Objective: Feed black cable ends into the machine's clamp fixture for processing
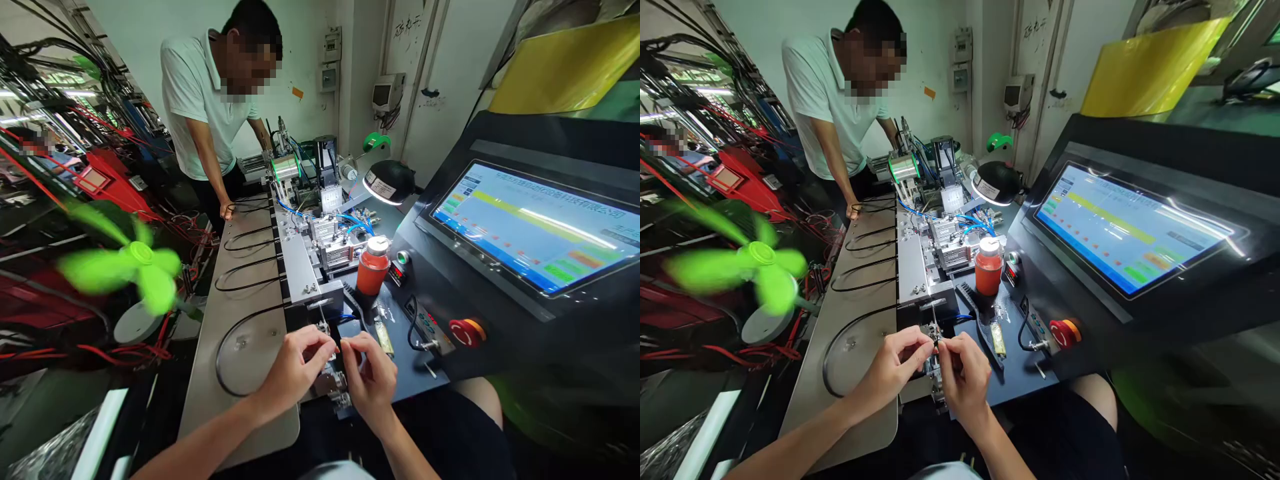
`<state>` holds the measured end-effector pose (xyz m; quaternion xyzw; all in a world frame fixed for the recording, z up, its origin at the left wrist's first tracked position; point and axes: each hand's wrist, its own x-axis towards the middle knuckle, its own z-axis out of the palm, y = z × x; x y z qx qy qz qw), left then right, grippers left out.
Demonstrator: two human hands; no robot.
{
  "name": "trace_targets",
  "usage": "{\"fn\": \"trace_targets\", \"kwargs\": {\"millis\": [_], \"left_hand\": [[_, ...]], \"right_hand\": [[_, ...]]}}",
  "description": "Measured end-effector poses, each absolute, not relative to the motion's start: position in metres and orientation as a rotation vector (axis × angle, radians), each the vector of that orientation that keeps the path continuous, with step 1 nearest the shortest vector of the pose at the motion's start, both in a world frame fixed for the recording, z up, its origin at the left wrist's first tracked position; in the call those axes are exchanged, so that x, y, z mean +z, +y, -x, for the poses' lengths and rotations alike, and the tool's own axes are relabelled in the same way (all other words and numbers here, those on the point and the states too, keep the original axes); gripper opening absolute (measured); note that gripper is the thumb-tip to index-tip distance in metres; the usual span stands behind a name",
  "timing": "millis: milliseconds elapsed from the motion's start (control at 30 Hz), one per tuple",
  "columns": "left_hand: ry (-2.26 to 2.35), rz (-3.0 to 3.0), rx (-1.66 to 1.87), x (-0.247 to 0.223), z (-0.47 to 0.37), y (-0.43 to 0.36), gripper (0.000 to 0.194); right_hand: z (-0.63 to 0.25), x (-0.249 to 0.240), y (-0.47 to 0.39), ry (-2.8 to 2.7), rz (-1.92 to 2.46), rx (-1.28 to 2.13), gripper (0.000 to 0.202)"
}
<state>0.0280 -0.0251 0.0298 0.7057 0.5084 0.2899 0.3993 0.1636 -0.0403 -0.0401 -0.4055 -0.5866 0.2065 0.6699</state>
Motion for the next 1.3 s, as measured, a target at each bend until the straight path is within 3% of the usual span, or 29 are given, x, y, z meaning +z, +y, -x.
{"fn": "trace_targets", "kwargs": {"millis": [133, 367, 567, 1300], "left_hand": [[1.255, -1.607, 0.718, 0.022, -0.031, -0.026, 0.029], [1.601, -2.041, 0.545, 0.019, -0.015, -0.004, 0.029], [1.677, -2.092, 0.327, 0.012, -0.014, 0.004, 0.027], [1.751, -2.096, 0.259, 0.012, -0.025, 0.007, 0.026]], "right_hand": [[-0.152, -0.044, -0.04, -1.279, 0.991, 0.374, 0.018], [-0.172, -0.048, -0.028, -1.402, 1.113, 0.737, 0.025], [-0.18, -0.059, -0.023, -1.353, 1.191, 0.746, 0.028], [-0.17, -0.066, -0.005, -1.469, 1.151, 0.831, 0.026]]}}
